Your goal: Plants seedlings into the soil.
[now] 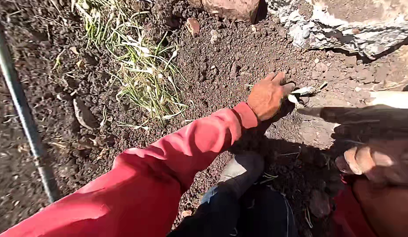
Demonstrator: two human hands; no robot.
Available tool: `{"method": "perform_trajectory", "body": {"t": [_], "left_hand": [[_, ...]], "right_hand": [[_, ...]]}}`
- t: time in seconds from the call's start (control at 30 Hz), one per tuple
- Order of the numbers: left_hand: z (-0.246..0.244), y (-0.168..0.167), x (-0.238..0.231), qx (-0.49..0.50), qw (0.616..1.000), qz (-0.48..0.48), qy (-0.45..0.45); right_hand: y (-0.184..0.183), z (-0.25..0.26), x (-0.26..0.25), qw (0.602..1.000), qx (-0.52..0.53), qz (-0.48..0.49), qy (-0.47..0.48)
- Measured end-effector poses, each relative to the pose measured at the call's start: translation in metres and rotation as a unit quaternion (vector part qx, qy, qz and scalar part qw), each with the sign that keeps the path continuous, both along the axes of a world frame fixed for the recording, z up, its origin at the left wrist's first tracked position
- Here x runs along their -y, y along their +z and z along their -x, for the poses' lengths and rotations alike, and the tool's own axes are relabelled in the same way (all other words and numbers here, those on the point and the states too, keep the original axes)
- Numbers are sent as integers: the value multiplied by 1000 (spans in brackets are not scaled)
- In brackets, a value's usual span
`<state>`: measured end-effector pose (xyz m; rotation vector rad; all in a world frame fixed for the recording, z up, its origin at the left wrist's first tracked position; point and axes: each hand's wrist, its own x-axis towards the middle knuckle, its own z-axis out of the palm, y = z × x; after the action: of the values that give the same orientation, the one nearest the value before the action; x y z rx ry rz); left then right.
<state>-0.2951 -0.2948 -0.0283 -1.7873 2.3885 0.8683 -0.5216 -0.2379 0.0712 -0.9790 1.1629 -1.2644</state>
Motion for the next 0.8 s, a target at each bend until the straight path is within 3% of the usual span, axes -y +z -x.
{"method": "perform_trajectory", "body": {"t": [0.07,0.13,0.2,0.3,0.37,0.47,0.57,0.63,0.7,0.73,0.8], "left_hand": [[-38,20,-3,-21,999,-34,37],[-60,27,-17,-50,994,-77,58],[-69,28,-22,-104,991,-45,72],[-76,27,-16,-138,986,-14,88],[-54,31,-19,-75,990,-65,100],[-3,29,-11,46,992,-112,26],[19,5,-31,53,996,-72,-23],[-5,15,-47,7,1000,7,29],[-52,37,-64,-58,991,63,104],[-77,46,-75,-97,983,70,138],[-120,55,-100,-171,961,27,215]], "right_hand": [[-5,-26,24,997,-51,31,52],[-44,-62,18,984,-161,-4,78],[-93,-80,-10,964,-244,-66,85],[-114,-81,-34,963,-253,-74,62],[-108,-78,-41,971,-216,-88,41],[-74,-71,-41,982,-175,-65,19],[-28,-47,-53,992,-110,23,51],[-19,-44,-70,991,-115,31,68],[-43,-52,-86,986,-148,5,81],[-55,-58,-91,979,-183,-10,92],[-43,-66,-93,972,-210,-19,105]]}}
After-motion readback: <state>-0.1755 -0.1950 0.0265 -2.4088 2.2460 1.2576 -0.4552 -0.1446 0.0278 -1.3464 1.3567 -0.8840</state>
